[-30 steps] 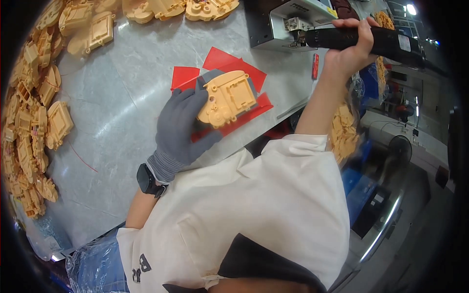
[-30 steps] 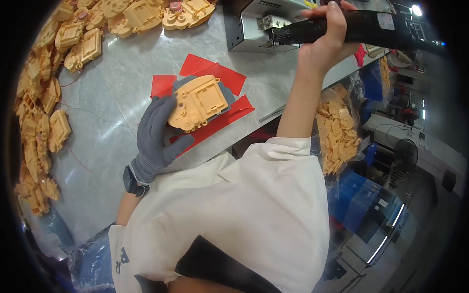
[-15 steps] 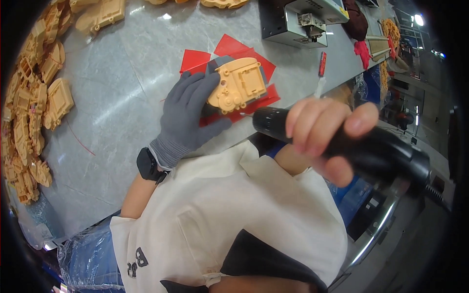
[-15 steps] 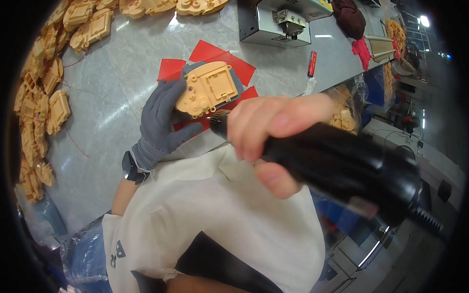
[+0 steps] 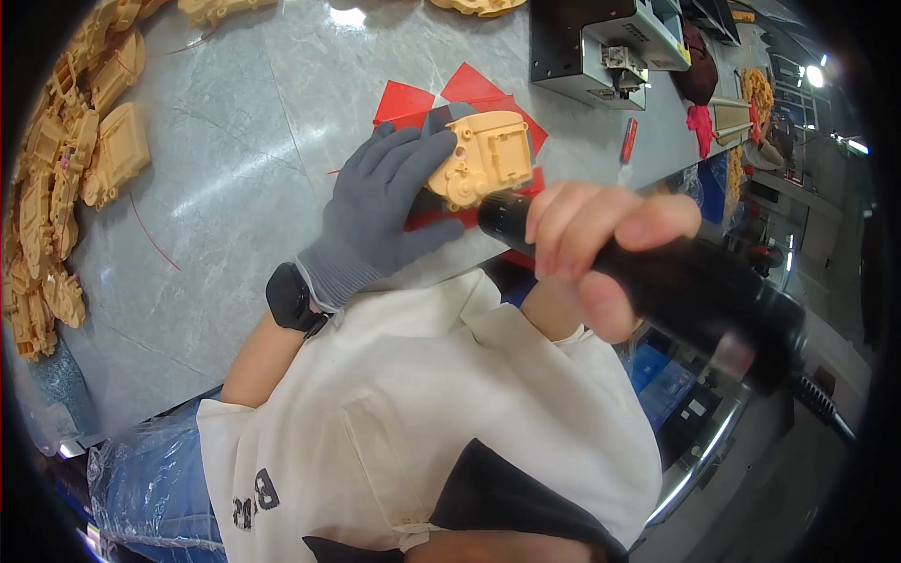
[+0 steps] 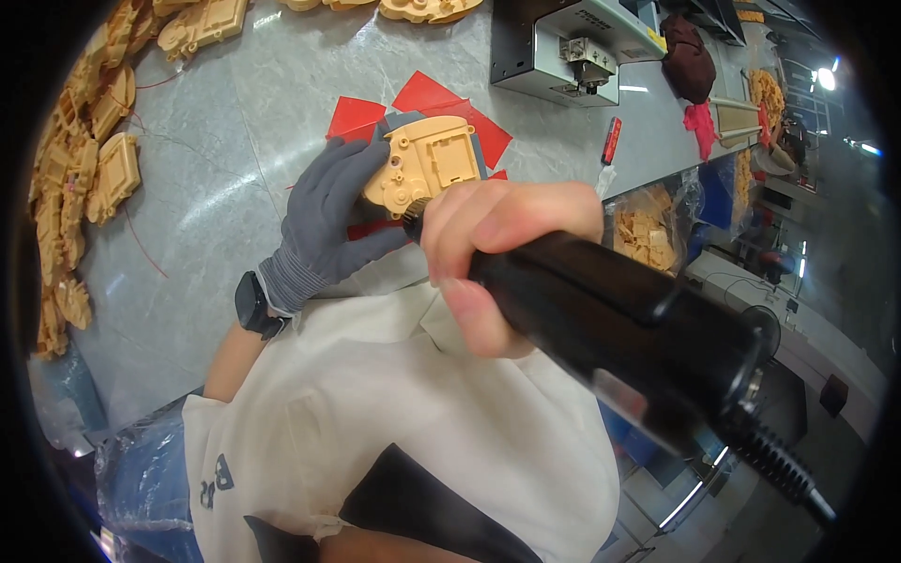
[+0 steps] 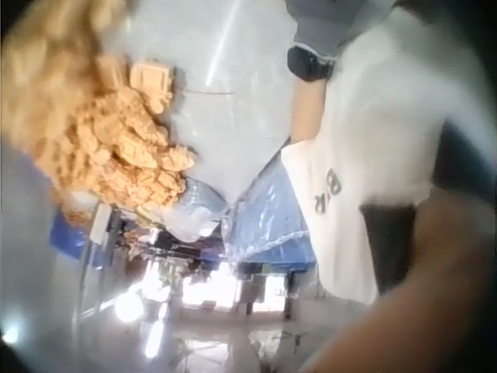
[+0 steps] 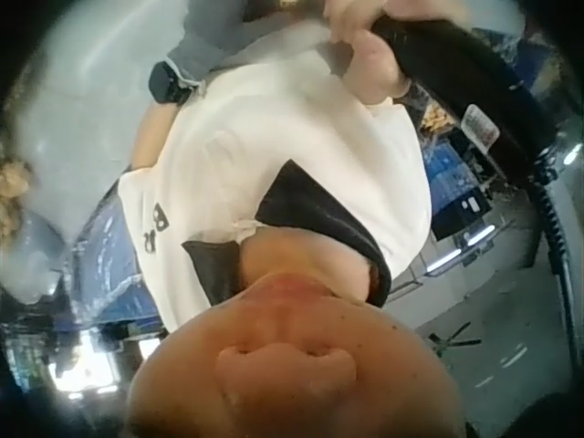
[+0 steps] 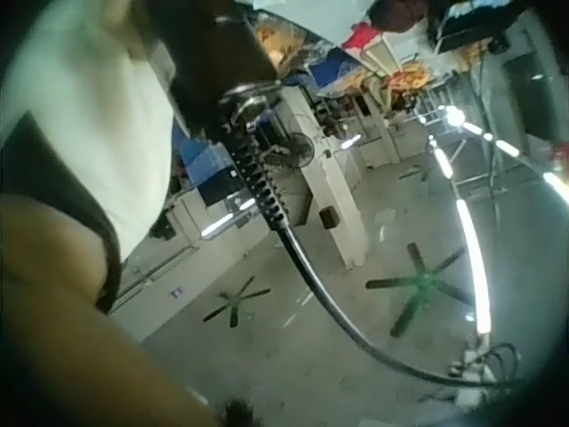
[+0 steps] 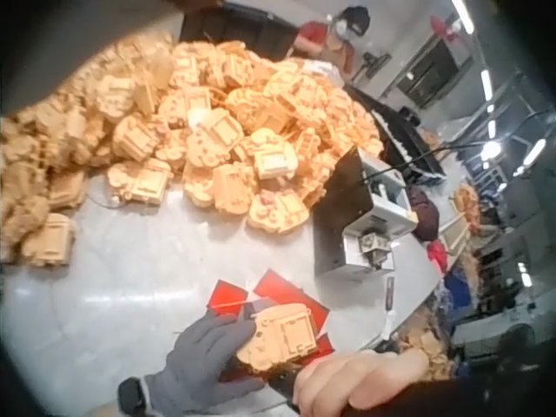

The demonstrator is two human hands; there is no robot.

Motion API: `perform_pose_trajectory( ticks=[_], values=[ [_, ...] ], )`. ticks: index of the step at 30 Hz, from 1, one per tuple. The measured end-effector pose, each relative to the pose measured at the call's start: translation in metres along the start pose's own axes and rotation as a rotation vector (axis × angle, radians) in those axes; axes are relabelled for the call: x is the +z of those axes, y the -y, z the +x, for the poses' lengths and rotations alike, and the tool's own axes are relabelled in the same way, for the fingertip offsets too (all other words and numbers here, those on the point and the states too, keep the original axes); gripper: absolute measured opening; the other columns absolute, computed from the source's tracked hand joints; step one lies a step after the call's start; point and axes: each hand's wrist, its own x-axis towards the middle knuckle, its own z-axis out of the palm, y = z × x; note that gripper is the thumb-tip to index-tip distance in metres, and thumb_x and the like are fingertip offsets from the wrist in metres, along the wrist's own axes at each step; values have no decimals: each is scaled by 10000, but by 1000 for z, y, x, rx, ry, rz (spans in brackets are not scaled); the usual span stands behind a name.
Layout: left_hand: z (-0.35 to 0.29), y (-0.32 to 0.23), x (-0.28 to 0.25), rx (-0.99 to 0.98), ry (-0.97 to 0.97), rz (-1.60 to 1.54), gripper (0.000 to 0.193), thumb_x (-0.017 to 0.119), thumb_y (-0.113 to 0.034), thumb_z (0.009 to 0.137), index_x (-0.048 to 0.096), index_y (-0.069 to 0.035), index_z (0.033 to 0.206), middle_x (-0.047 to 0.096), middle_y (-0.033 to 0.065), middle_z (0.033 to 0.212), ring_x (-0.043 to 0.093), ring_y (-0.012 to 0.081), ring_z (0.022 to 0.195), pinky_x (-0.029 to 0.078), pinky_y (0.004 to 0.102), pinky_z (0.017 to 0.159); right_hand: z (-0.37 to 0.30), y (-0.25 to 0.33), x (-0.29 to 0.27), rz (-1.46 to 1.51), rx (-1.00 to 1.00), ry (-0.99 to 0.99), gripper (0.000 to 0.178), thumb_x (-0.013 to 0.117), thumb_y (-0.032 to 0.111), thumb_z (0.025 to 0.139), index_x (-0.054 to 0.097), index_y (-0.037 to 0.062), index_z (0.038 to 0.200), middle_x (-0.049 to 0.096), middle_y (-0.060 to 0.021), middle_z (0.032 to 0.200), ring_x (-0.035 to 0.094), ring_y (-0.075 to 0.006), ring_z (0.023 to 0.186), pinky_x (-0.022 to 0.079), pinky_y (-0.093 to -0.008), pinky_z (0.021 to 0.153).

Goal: The person assembles plastic toy components by driving screws into them with an electric screwdriver.

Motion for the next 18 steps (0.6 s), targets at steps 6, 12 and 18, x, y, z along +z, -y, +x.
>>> perform_pose_trajectory(
  ticks=[6, 12, 18],
  values=[
    [1, 2, 0, -1, -14, -18, 731, 773, -270, 642, 466, -87, 1280, 567, 104, 1168, 520, 310, 1094, 380, 467, 1003, 3, -4, 0, -16, 23, 2, 402, 574, -111, 720, 359, 49, 1019, 519, -98, 703, 502, -183, 556, 434, -328, 541],
    [5, 2, 1, 26, -5, -22, 725, 771, -273, 652, 465, -86, 1281, 564, 103, 1181, 525, 312, 1089, 390, 468, 988, 3, -8, 5, -36, 18, 11, 410, 571, -126, 726, 364, 47, 1034, 517, -94, 689, 506, -184, 564, 426, -321, 539],
    [5, 0, -4, 32, 3, -7, 736, 774, -283, 655, 458, -39, 1274, 560, 164, 1166, 521, 363, 1081, 399, 474, 969, -12, 1, -17, 43, -41, -149, 436, 617, 76, 794, 384, 63, 1162, 523, -60, 673, 508, -176, 528, 426, -349, 563]
  ],
)
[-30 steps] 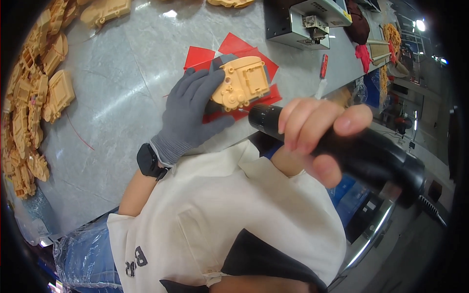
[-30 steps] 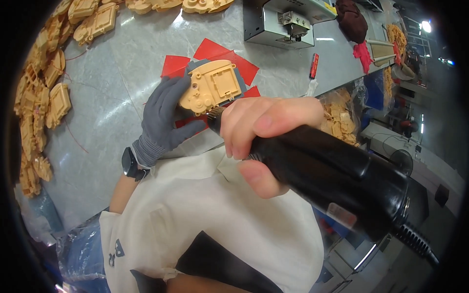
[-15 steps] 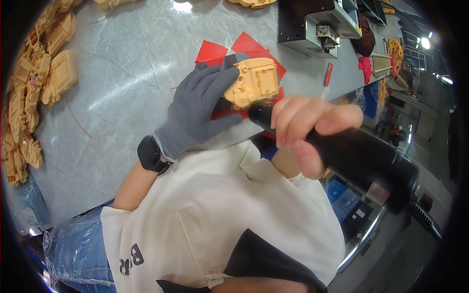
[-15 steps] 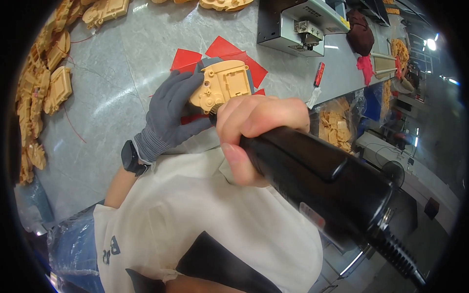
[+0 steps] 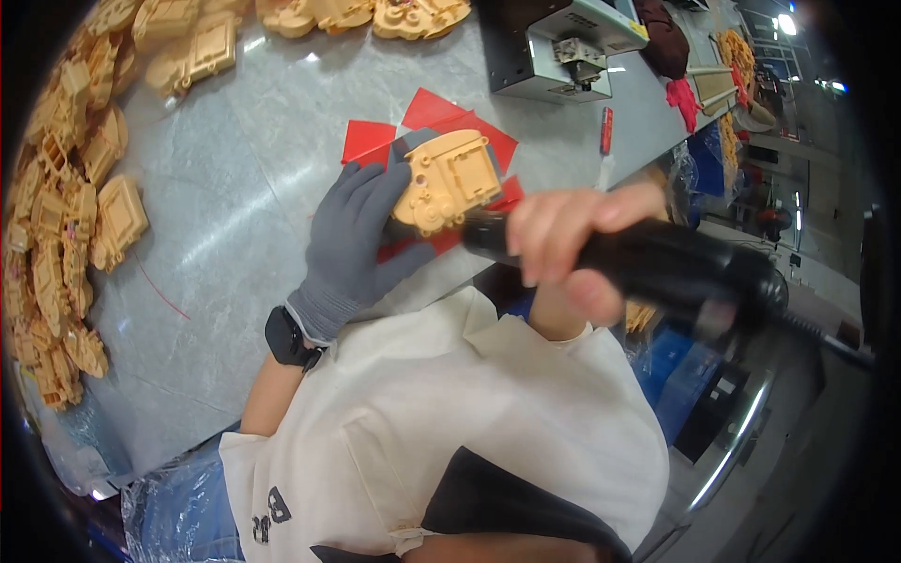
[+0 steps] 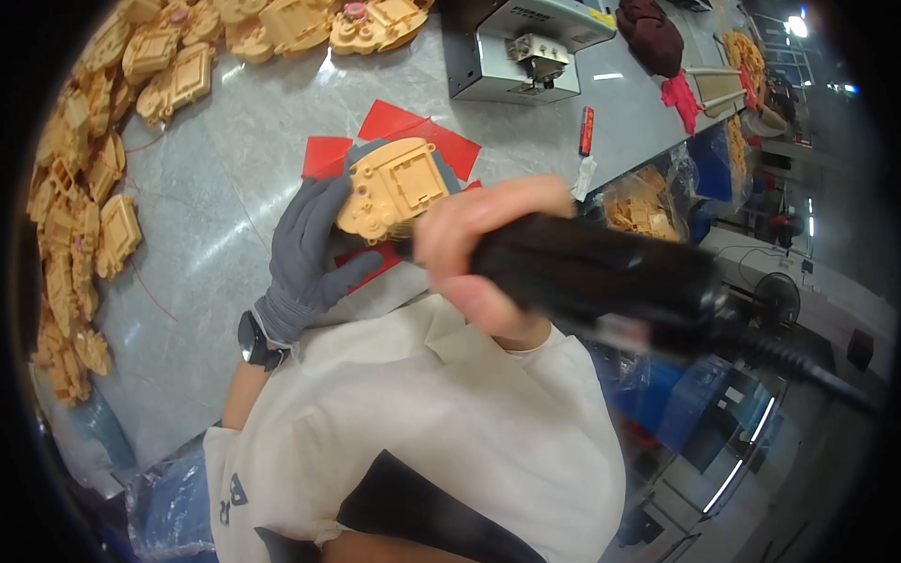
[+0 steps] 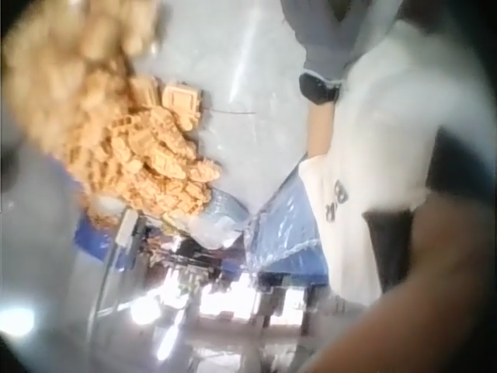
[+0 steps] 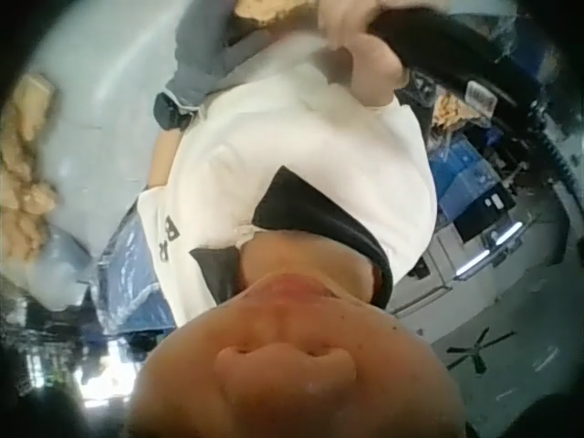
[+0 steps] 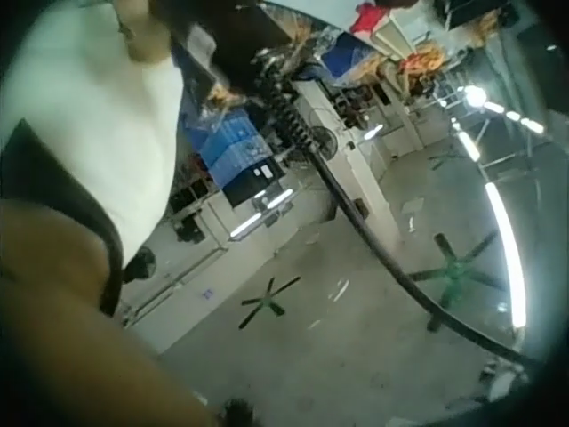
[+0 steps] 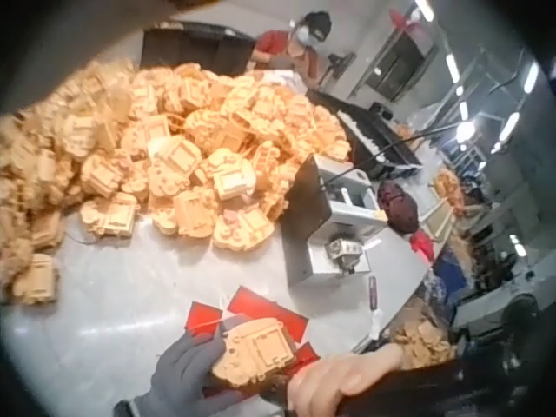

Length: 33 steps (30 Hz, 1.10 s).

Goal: The person assembles plastic toy components by driving screws into them with an electric screwdriver.

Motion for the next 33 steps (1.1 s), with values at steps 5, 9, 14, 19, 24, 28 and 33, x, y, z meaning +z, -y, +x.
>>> perform_pose_trajectory(
  ticks=[5, 9, 14, 19, 24, 28, 33],
  values=[
    [3, -6, 0, 41, -10, 40, 724, 773, -258, 647, 464, 6, 1246, 575, 180, 1066, 538, 376, 995, 437, 445, 877, 36, 33, -78, -255, -192, -449, 330, 478, 117, 810, 461, 52, 1133, 448, -27, 663, 452, -166, 578, 390, -360, 669],
    [8, -9, 0, 0, 13, -21, 700, 771, -243, 637, 476, 14, 1217, 568, 180, 998, 535, 364, 902, 450, 427, 794, 90, 3, -126, -393, -404, -750, 343, 592, -100, 718, 444, -8, 1014, 535, -108, 615, 516, -197, 448, 495, -339, 509],
    [3, -8, -2, -61, 71, -22, 747, 775, -269, 683, 441, 0, 1295, 542, 192, 1207, 529, 372, 1099, 439, 424, 923, 72, -11, -112, -533, -212, -745, 256, 601, -8, 780, 465, 6, 997, 508, -67, 598, 500, -167, 467, 437, -303, 491],
    [3, -4, -3, -62, 82, -21, 750, 773, -261, 684, 433, 2, 1300, 539, 192, 1209, 533, 369, 1094, 446, 418, 917, 57, 2, -104, -402, -237, -612, 290, 584, 28, 816, 455, 28, 1075, 520, -87, 619, 499, -188, 486, 455, -340, 533],
    [8, -8, -1, -59, 102, -39, 758, 777, -239, 676, 429, 2, 1305, 538, 190, 1211, 534, 363, 1098, 449, 414, 917, 81, 6, -142, -381, -437, -599, 280, 585, 211, 871, 466, 45, 1062, 533, -84, 588, 500, -182, 468, 450, -313, 486],
    [4, -7, -1, -64, 113, -17, 763, 781, -214, 667, 425, 3, 1306, 538, 189, 1212, 536, 360, 1100, 450, 411, 916, 74, -18, -112, -409, -263, -810, 294, 609, 195, 875, 507, 18, 1086, 525, -52, 630, 516, -148, 479, 432, -255, 470],
    [2, -7, 4, -2, 13, -54, 674, 769, -230, 667, 470, -4, 1228, 556, 188, 1051, 544, 362, 909, 454, 417, 786, 38, -16, -116, -342, -179, -670, 279, 625, 182, 841, 510, 11, 1029, 529, -68, 612, 520, -144, 476, 451, -279, 452]
  ],
)
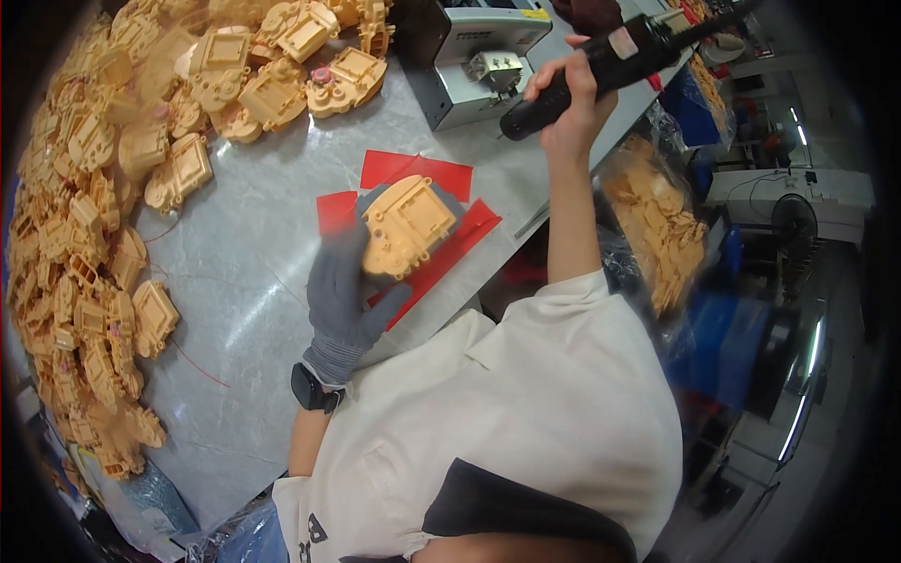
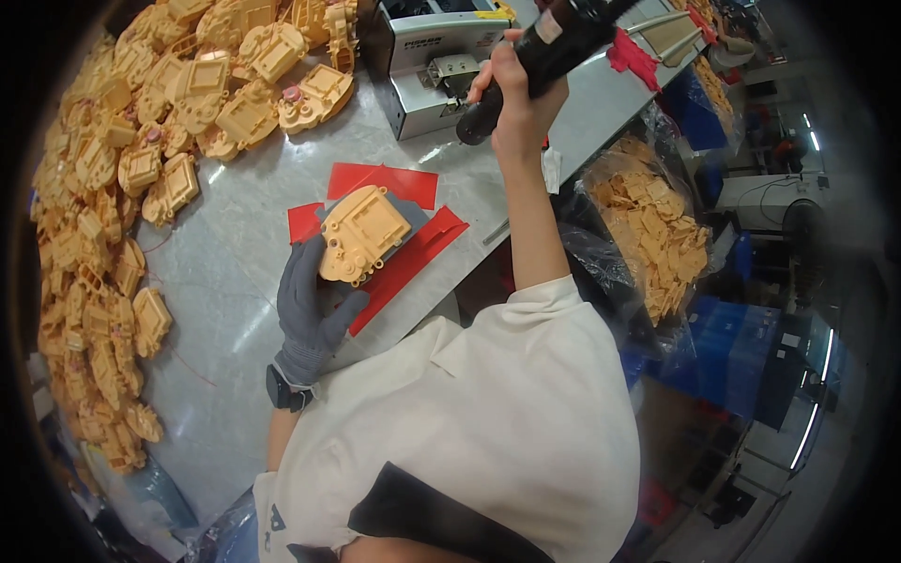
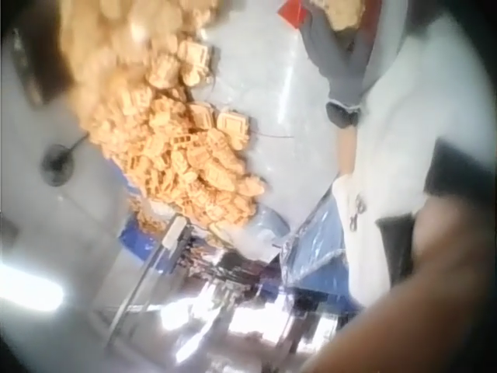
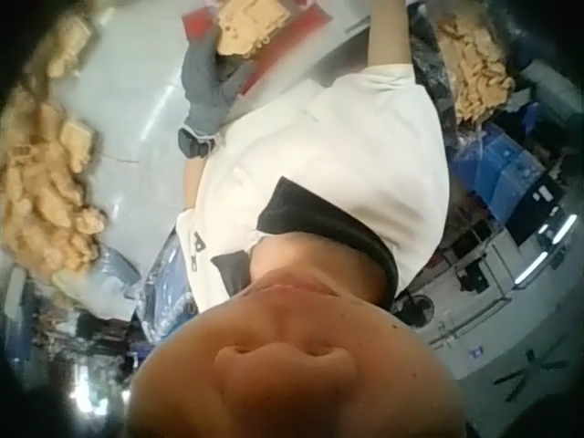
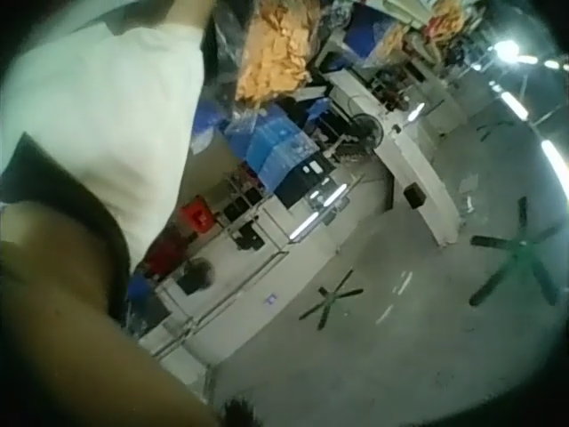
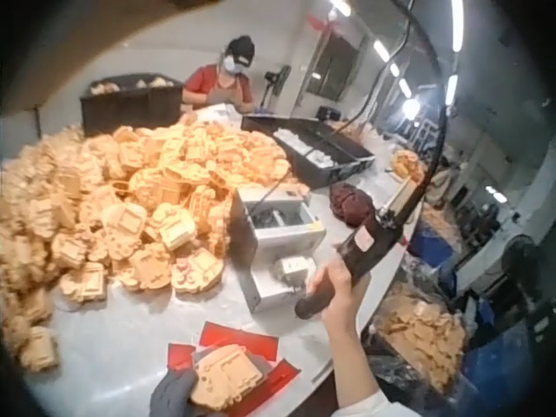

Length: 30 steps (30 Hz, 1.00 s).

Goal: The person assembles plastic toy components by driving screws into them with an electric screwdriver.

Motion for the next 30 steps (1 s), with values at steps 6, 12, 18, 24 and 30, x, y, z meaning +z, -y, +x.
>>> perform_pose_trajectory(
  ticks=[6, 12, 18, 24, 30],
  values=[
    [1, 0, 2, -54, 32, -30, 684, 771, -248, 685, 466, -2, 1245, 559, 190, 1127, 556, 374, 971, 458, 421, 841, 13, 20, -18, 67, -126, -34, 392, 559, 294, 884, 462, 29, 1157, 552, -106, 657, 539, -209, 557, 464, -340, 550],
    [-1, 3, 6, -21, 10, 24, 692, 764, -284, 704, 462, 23, 1246, 560, 191, 1157, 558, 369, 1007, 451, 420, 884, 31, 28, 10, 103, -103, -192, 339, 629, 97, 821, 497, 10, 1122, 537, -38, 692, 536, -146, 526, 438, -256, 520],
    [-1, 0, 4, -40, 8, -3, 688, 759, -282, 709, 462, 23, 1250, 560, 191, 1152, 557, 367, 1010, 451, 418, 885, 34, 16, 25, -172, -24, -88, 286, 605, 37, 785, 488, 1, 1044, 526, -37, 665, 515, -124, 497, 406, -246, 494],
    [3, 3, 4, -54, 17, -21, 689, 753, -270, 712, 450, 0, 1268, 559, 181, 1097, 559, 354, 943, 462, 411, 813, -2, 27, 9, -158, -7, 79, 329, 540, 32, 766, 480, -16, 1086, 504, -72, 649, 502, -163, 499, 449, -320, 542],
    [-1, 5, -1, 32, 19, 23, 732, 766, -188, 677, 425, 26, 1288, 546, 206, 1151, 568, 329, 978, 477, 378, 827, 33, 32, 40, -12, -128, -247, 280, 595, 31, 775, 481, 5, 1030, 506, -39, 664, 491, -133, 478, 409, -251, 482]
  ],
)
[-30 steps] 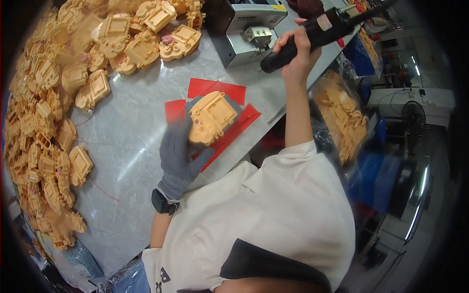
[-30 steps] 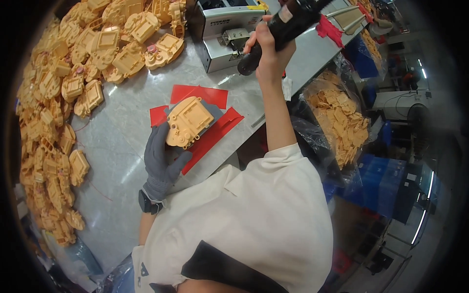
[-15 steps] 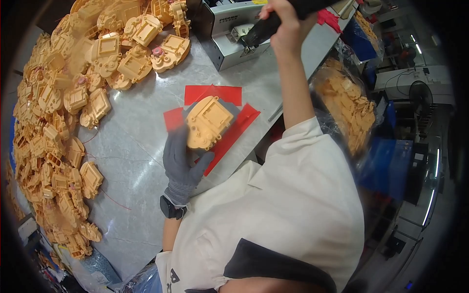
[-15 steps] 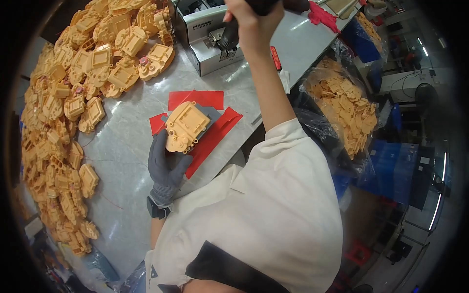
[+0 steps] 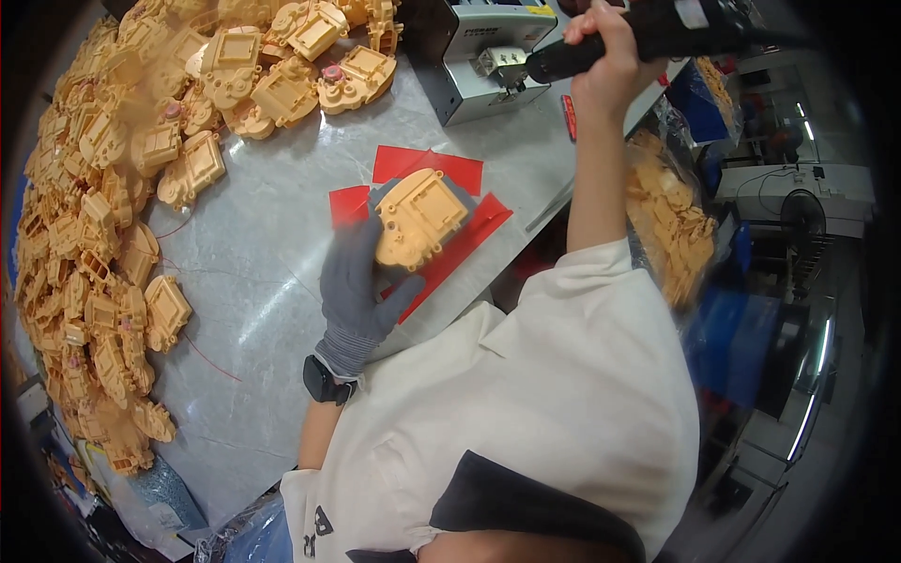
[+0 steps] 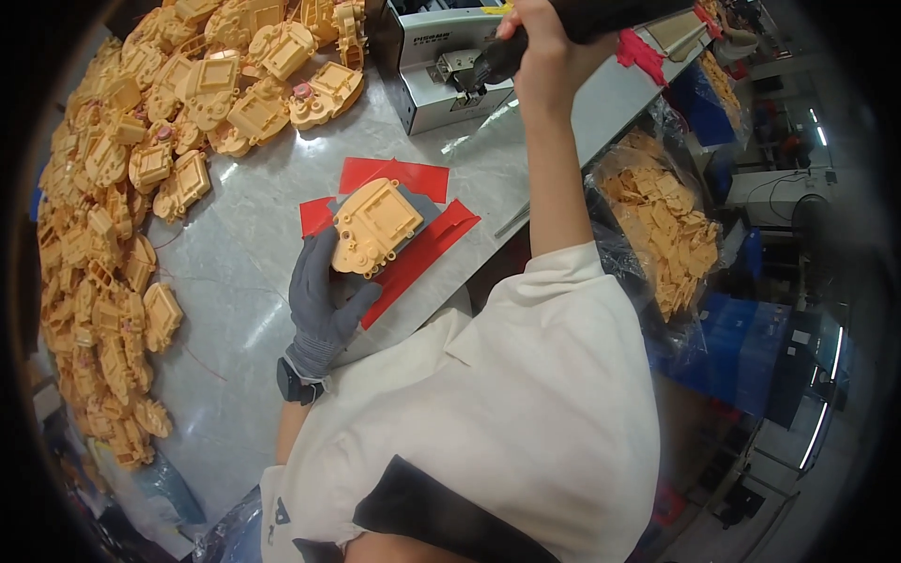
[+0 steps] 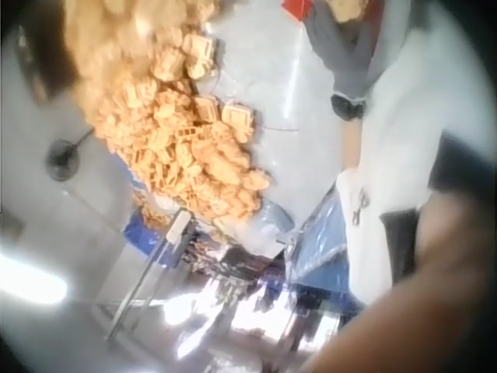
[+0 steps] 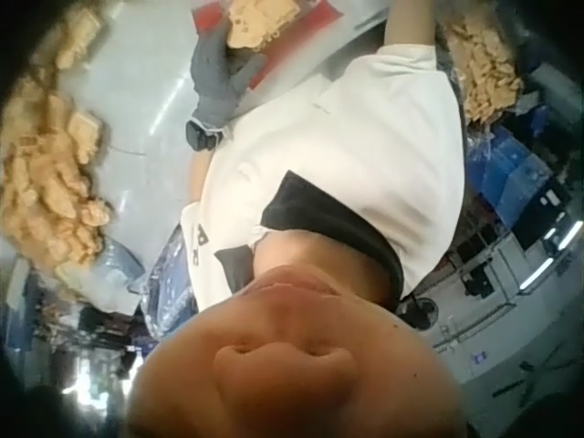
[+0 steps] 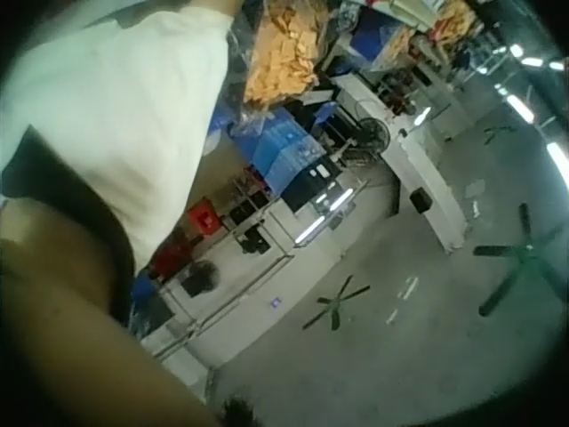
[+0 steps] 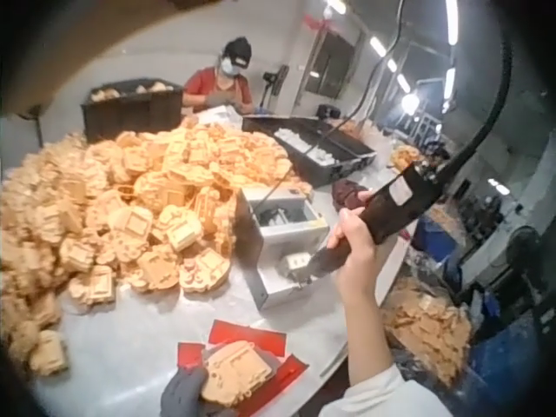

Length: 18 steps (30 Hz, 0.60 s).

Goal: The person assembles plastic toy components by driving screws into them with an electric screwdriver.

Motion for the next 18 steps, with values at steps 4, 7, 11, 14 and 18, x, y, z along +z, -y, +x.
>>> perform_pose_trajectory(
  ticks=[4, 7, 11, 14, 18],
  values=[
    [1, 0, 1, -32, 21, -4, 740, 772, -183, 666, 427, 30, 1285, 545, 211, 1147, 568, 332, 990, 475, 375, 838, 3, -22, -5, -127, -10, 61, 272, 556, -12, 768, 475, 7, 1026, 507, -38, 654, 494, -142, 472, 412, -260, 468],
    [0, -1, 2, -34, 9, -18, 725, 771, -217, 676, 439, 10, 1280, 547, 196, 1134, 562, 337, 975, 469, 391, 827, 3, -26, -2, -144, -33, 34, 165, 560, -28, 746, 516, 0, 902, 520, -35, 614, 500, -138, 469, 400, -256, 457],
    [0, -1, 3, -64, -3, -41, 710, 772, -248, 687, 450, -11, 1274, 550, 179, 1117, 557, 344, 950, 465, 406, 811, 1, -29, -3, -299, -25, 119, 126, 585, 0, 720, 522, 21, 612, 531, -31, 558, 501, -128, 473, 376, -249, 464],
    [-1, 0, 3, -40, -21, -25, 701, 770, -244, 689, 453, -9, 1268, 551, 179, 1107, 558, 343, 936, 465, 406, 801, -2, -28, -11, -347, 25, 112, 109, 589, 23, 720, 534, 19, 626, 530, -28, 556, 503, -123, 484, 380, -252, 476],
    [2, -2, 2, -80, 10, -54, 694, 768, -247, 691, 456, -6, 1262, 552, 180, 1095, 557, 343, 924, 464, 409, 793, -4, -35, -38, -222, 22, 116, 135, 577, -4, 740, 527, -13, 864, 523, -54, 607, 504, -154, 485, 424, -290, 503]
  ],
)
